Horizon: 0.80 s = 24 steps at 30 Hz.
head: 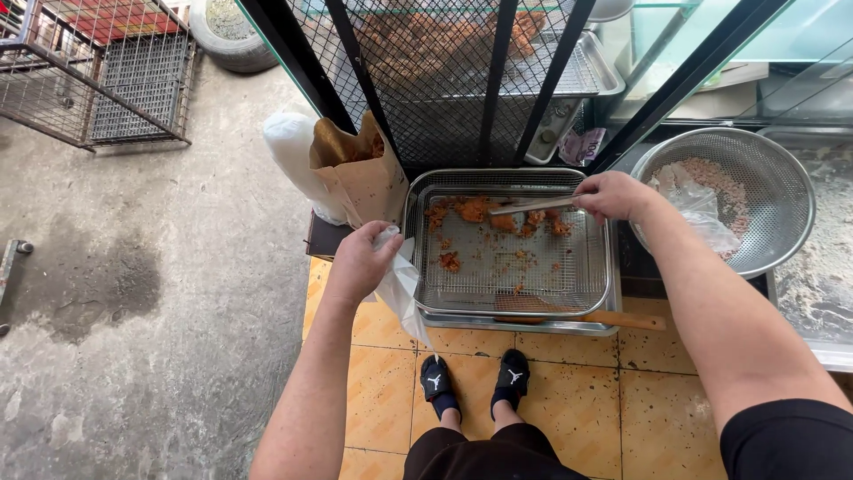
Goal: The person uses tongs to transfer fried chicken from a wire basket into a paper bag, and then uses a large strainer to remove french fries from a pot of oil.
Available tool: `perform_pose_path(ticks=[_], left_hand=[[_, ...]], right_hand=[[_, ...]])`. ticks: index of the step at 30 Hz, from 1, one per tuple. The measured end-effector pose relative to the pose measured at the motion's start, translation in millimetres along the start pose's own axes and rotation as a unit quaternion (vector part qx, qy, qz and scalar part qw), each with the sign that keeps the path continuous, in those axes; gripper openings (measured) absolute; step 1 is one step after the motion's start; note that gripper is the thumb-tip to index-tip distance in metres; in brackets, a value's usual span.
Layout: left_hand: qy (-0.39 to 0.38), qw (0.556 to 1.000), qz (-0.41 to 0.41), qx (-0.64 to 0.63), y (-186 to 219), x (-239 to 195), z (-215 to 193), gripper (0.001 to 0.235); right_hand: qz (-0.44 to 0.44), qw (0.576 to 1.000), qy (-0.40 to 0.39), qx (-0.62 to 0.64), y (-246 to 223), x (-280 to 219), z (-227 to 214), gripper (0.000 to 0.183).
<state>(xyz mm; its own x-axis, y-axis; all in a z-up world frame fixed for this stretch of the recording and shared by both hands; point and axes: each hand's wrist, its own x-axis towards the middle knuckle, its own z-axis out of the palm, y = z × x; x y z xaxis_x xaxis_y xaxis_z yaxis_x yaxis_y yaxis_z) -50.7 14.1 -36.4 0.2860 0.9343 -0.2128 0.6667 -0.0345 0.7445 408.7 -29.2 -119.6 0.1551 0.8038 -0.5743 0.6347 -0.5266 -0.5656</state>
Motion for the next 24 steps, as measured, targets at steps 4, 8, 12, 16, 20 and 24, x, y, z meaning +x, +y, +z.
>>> perform_pose_path(ticks=[4,8,12,16,20,24], left_hand=[[0.001,1.0,-0.007,0.007,-1.1,-1.6,2.0,0.044],[-0.012,0.999,-0.034,0.016,4.1,-4.5,-0.3,0.045],[-0.015,0.999,-0.039,0.022,5.2,-4.8,-0.8,0.045],[-0.015,0.999,-0.037,0.021,3.0,-4.0,1.4,0.043],[-0.013,0.999,-0.029,0.024,3.4,-2.2,2.2,0.043],[-0.01,0.999,-0.026,0.033,9.8,-0.1,-0.1,0.043]], right_hand=[[-0.011,0.999,-0.012,-0.03,-3.4,9.3,-2.3,0.028],[-0.013,0.999,-0.029,-0.012,-4.4,17.2,-1.2,0.028],[0.0,0.999,-0.042,0.023,-6.3,16.3,-4.4,0.03],[-0.002,0.999,-0.039,-0.024,-10.2,15.1,3.9,0.029],[-0.025,0.999,-0.034,-0.011,-3.7,13.0,7.0,0.028],[-0.02,1.0,0.001,0.007,3.1,-2.0,3.6,0.029]])
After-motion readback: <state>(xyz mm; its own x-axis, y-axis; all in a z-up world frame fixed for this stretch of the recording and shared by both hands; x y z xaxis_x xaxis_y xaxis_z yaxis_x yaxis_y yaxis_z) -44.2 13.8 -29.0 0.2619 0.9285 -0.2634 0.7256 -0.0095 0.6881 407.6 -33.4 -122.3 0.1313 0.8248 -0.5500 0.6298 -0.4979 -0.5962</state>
